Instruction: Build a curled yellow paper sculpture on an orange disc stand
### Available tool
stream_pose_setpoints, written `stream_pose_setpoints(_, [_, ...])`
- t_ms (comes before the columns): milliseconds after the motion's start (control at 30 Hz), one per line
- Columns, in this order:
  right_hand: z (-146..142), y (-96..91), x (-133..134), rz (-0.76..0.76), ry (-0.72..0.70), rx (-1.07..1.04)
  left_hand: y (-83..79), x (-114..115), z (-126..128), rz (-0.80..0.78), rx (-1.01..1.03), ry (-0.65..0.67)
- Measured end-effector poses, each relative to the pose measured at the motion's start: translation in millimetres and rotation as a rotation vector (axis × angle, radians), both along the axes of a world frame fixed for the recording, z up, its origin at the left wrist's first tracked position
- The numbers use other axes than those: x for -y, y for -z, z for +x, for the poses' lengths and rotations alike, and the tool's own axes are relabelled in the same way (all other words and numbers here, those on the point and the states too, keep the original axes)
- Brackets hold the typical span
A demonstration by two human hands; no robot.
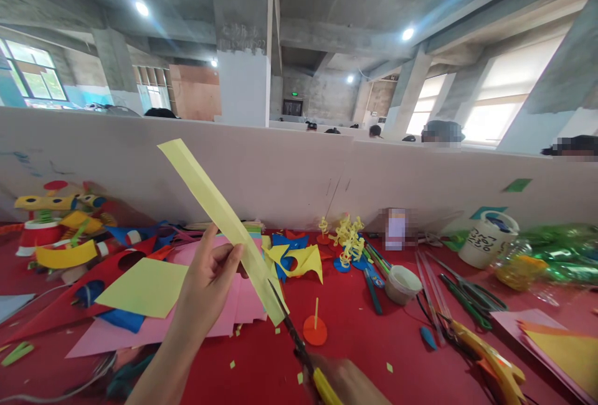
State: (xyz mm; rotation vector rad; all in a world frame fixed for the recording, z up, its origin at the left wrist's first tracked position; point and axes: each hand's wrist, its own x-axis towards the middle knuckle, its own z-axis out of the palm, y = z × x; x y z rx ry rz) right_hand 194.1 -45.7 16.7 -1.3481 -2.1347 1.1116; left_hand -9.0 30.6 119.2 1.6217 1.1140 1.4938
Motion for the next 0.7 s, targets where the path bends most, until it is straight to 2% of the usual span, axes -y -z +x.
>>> stream_pose_setpoints(600, [-7.1,-18.4,-1.0,-0.058,-0.012,-0.03,2.5,-0.9,-3.5,0.011,-0.018,0.018])
stream_pose_setpoints(700, [-6.9,-19.3,0.2,-0.02,-0.007,-0.004,1.8,0.2,-3.7,0.011,-0.024,0.013])
